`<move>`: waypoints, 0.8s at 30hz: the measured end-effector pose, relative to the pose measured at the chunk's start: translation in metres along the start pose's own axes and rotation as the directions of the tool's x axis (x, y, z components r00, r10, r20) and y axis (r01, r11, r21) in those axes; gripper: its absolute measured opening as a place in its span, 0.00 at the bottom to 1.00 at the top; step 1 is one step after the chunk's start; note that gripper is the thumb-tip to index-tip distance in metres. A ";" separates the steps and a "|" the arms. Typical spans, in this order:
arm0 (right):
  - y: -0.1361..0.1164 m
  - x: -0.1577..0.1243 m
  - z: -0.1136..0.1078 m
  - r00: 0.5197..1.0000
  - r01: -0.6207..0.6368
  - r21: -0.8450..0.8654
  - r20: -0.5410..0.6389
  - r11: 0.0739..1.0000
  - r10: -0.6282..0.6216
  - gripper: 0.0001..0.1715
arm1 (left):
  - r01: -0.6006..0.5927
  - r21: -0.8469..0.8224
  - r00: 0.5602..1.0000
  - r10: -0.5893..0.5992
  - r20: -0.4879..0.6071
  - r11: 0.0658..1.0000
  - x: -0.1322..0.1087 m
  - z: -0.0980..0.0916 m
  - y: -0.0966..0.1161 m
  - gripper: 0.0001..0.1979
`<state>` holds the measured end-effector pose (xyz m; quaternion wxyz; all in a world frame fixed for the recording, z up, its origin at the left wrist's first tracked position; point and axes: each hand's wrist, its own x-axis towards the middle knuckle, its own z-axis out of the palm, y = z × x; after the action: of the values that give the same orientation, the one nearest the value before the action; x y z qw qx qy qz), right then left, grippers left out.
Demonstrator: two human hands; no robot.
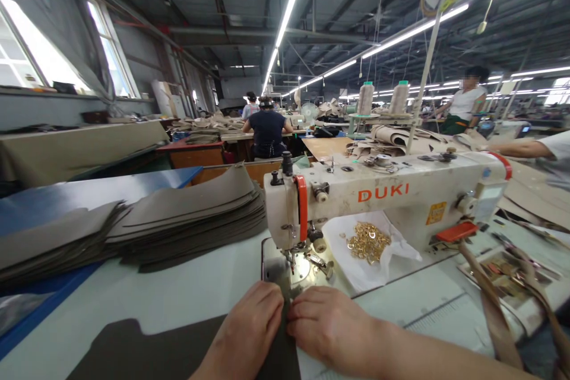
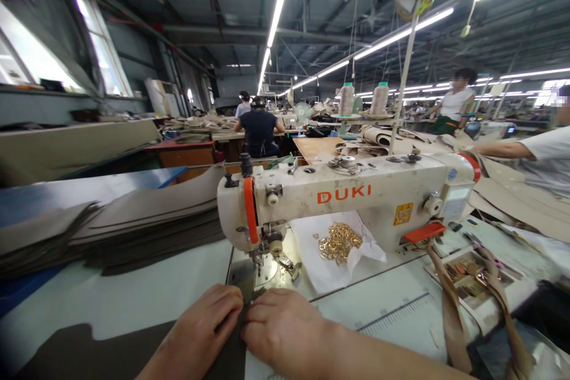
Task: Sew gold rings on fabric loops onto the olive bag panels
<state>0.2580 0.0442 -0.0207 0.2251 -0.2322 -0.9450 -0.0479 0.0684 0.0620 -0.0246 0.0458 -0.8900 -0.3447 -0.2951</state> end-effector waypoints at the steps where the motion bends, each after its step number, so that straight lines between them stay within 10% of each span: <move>1: 0.000 0.000 0.000 1.000 -0.003 0.008 -0.004 1.000 0.004 0.10 | -0.003 0.002 1.000 0.003 -0.004 1.000 0.000 0.001 0.000 0.11; 24: 0.007 0.000 0.021 0.996 0.019 0.008 -0.092 1.000 -0.018 0.09 | -0.050 -0.041 0.997 0.047 -0.057 0.998 -0.001 0.003 -0.007 0.11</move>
<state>0.2530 0.0549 -0.0401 0.2688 -0.2199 -0.9361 -0.0566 0.0653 0.0675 -0.0282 0.0438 -0.8903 -0.3152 -0.3257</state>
